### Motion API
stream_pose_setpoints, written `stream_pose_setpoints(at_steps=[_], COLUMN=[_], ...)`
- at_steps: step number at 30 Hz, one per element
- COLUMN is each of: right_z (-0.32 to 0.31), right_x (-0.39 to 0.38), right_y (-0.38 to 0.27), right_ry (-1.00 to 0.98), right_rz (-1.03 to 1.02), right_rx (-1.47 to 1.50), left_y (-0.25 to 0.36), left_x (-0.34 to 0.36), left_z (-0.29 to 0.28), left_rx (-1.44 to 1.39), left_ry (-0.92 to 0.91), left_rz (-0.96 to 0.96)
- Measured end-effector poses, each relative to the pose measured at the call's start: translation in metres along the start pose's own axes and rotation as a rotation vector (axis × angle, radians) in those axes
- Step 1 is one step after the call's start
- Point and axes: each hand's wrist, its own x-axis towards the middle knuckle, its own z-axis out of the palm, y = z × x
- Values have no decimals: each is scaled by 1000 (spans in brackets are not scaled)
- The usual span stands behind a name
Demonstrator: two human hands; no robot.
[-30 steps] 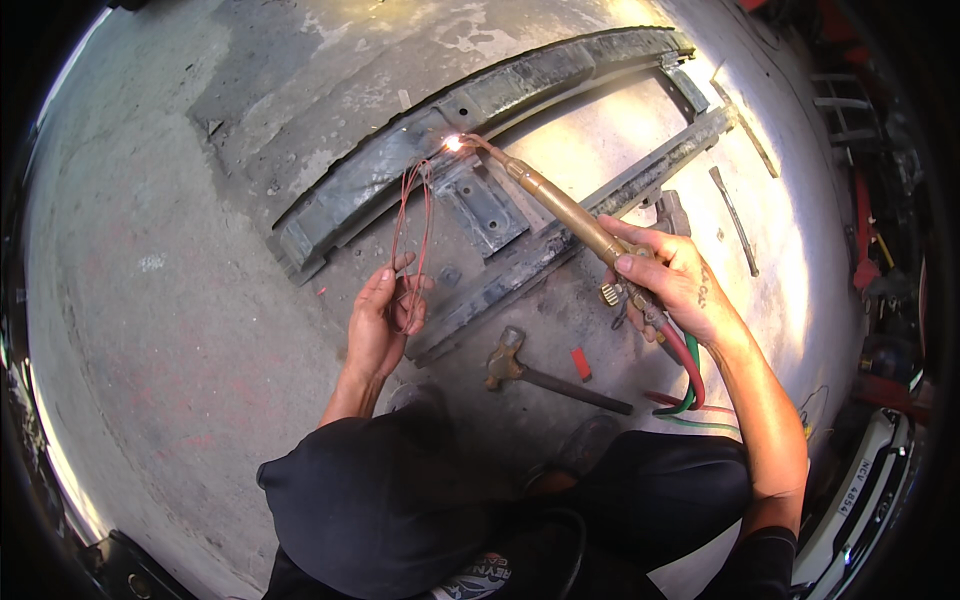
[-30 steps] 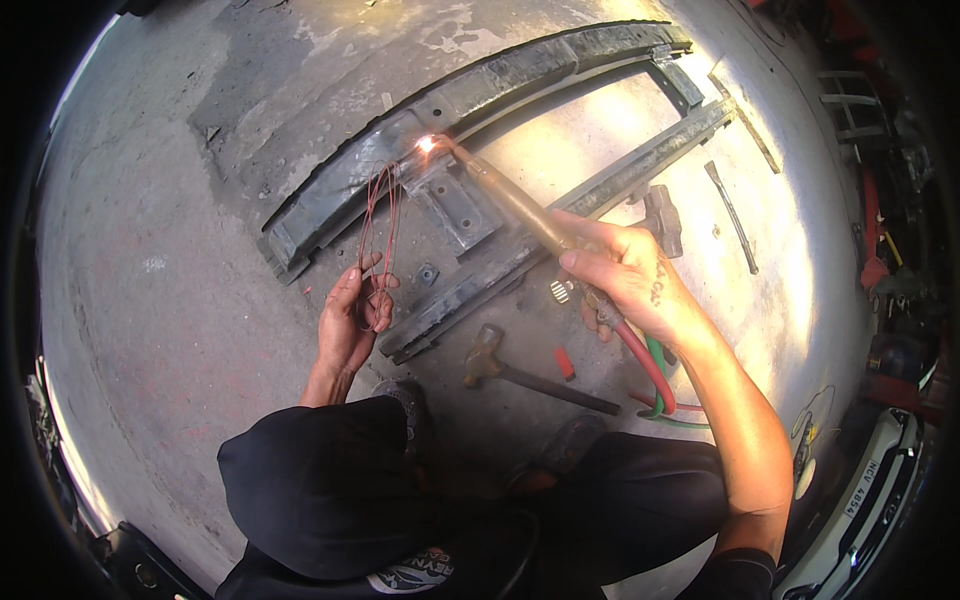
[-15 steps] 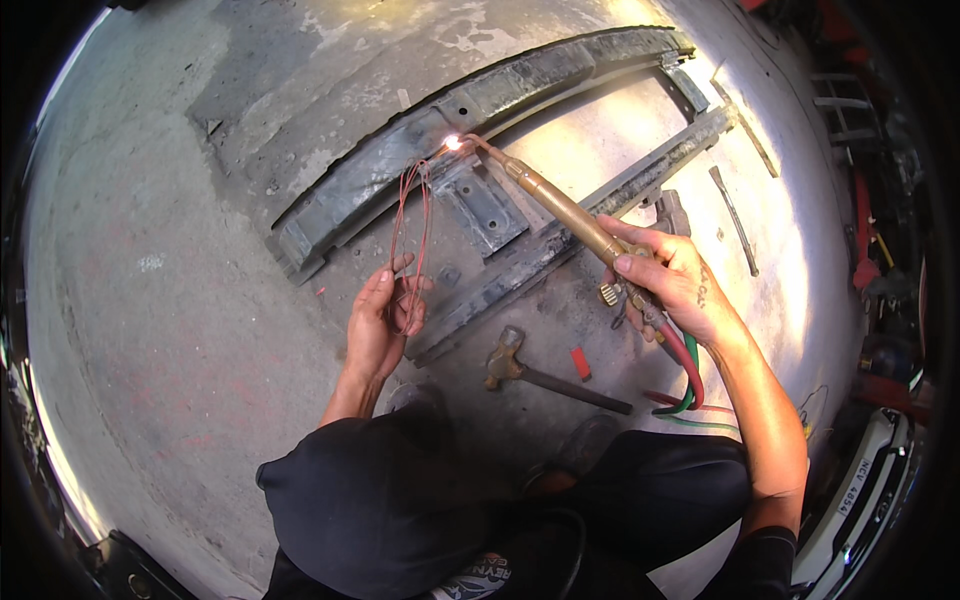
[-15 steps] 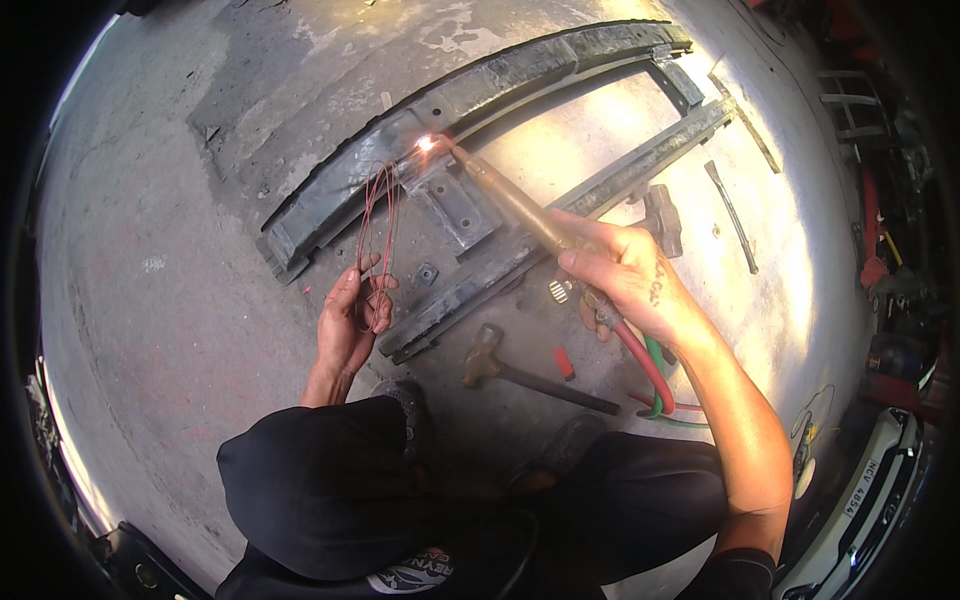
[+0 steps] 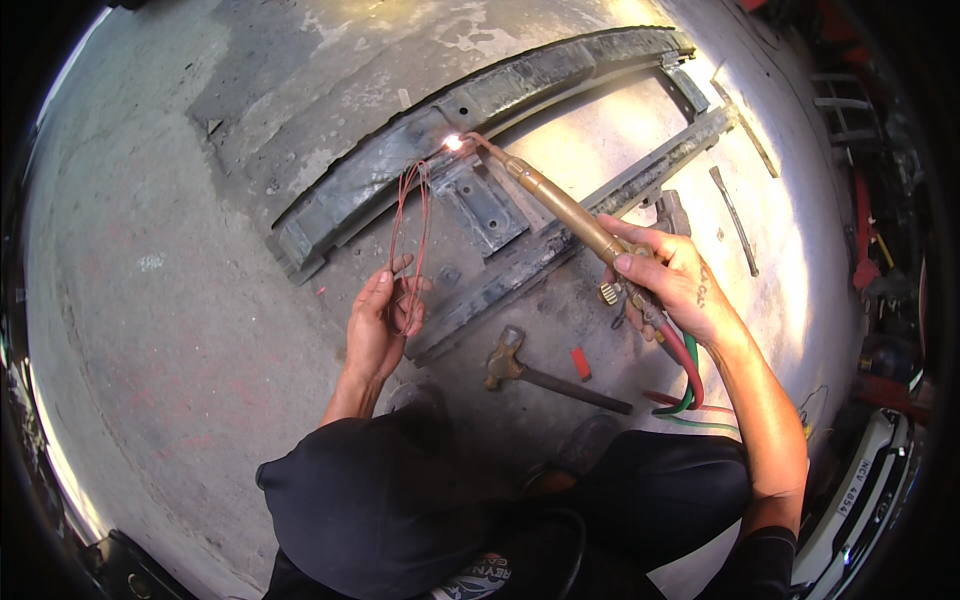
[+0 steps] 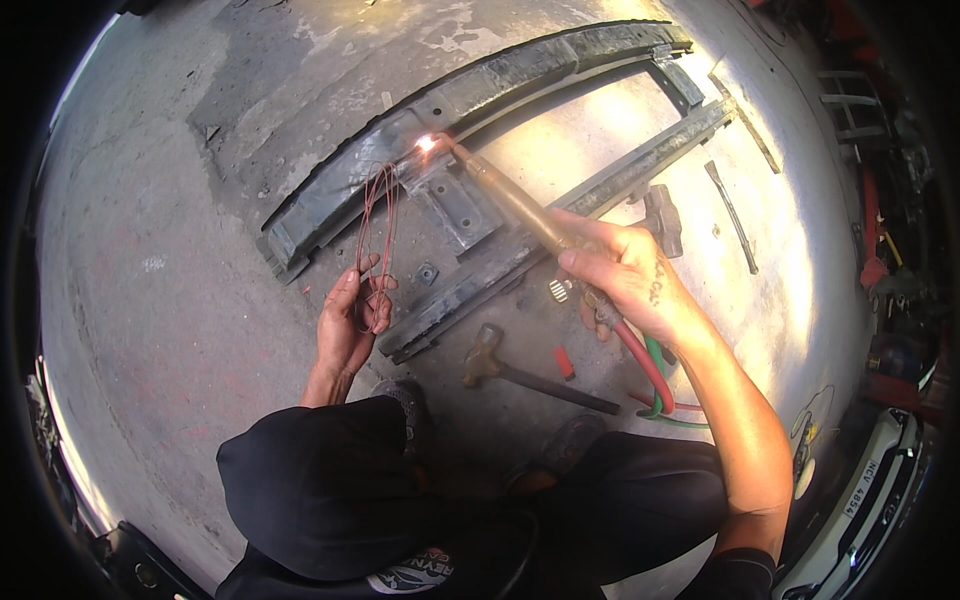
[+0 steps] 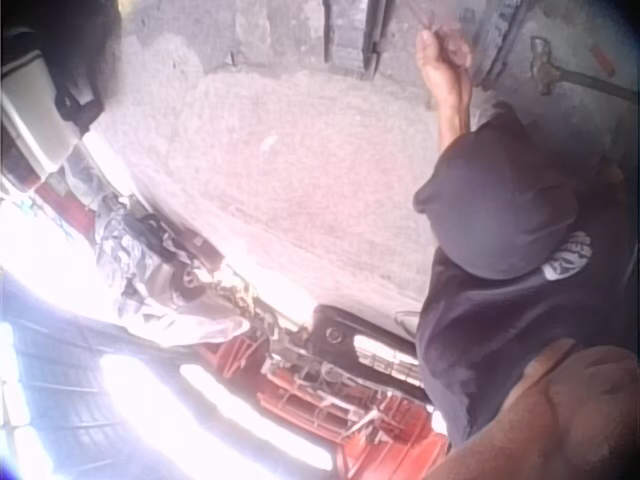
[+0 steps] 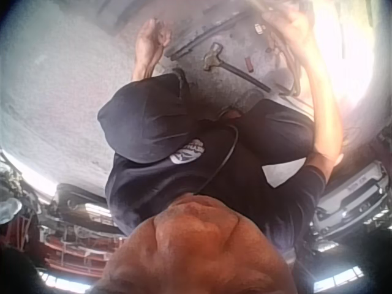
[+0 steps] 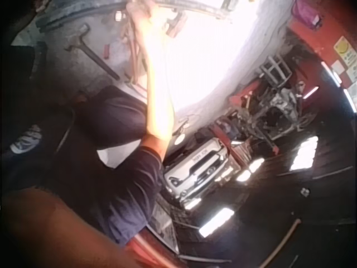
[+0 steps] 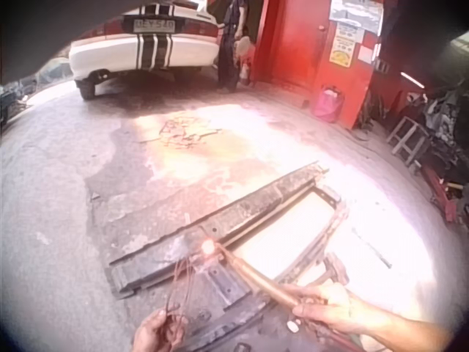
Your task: The person uses a welding torch to join two metal pieces on the floor. They hold a filler rod in one hand and the torch in the other, applying heat and filler to create a weld bead along the seam.
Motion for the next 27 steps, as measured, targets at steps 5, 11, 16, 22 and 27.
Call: stream_pose_setpoints(at_steps=[5,11,16,22,27], right_z=[0,0,1,1,1], right_x=[0,1,0,1,1], right_y=[-1,1,1,0,1], right_ry=[-3,5,1,8,6], right_rz=[5,7,4,11,7], right_rx=[-8,3,-3,-16,-23], left_y=[2,1,0,0,1], left_x=[-1,-1,0,0,0], left_z=[2,-1,-1,-3,0], left_rx=[-13,9,4,1,4], left_ry=[1,0,3,-8,6], left_rz=[2,6,3,5,3])
